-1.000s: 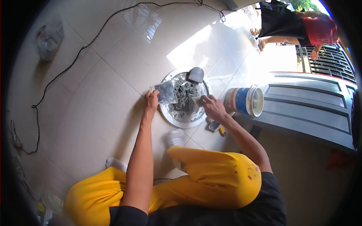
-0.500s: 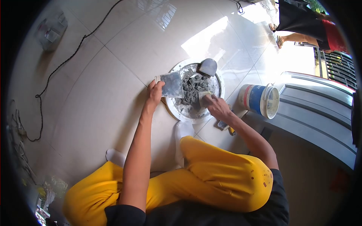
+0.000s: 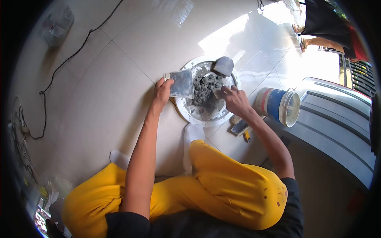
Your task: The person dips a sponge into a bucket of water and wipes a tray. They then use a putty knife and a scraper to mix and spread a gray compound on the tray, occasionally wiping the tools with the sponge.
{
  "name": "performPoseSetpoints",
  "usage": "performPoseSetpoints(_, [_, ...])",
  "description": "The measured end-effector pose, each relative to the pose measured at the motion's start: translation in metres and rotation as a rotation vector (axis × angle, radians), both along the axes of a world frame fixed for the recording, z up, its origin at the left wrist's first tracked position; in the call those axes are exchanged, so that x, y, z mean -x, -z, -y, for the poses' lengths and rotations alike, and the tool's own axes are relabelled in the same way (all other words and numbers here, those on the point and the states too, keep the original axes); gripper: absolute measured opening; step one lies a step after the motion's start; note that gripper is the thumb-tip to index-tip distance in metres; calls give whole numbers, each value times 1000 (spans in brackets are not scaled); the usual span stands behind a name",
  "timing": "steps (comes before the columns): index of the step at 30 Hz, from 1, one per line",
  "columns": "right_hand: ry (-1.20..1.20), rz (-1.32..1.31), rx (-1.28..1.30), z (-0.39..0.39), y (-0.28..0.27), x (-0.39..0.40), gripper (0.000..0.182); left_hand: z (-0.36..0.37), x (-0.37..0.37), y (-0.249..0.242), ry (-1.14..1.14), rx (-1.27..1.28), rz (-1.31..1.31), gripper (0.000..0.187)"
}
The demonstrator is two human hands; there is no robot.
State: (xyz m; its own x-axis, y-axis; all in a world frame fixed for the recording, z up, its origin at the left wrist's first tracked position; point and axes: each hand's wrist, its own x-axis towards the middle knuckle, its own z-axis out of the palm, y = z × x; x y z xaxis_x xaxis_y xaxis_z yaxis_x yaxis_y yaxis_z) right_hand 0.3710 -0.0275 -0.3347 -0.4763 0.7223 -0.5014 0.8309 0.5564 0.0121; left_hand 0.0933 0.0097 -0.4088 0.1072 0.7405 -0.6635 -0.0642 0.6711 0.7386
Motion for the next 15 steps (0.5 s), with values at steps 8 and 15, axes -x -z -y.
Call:
performPoseSetpoints(8, [51, -52, 4, -17, -18, 5, 10, -1, -2, 12, -33, -25, -18, 37])
performPoseSetpoints(15, [75, -46, 57, -22, -23, 0, 17, -4, -1, 23, -24, -46, -23, 42])
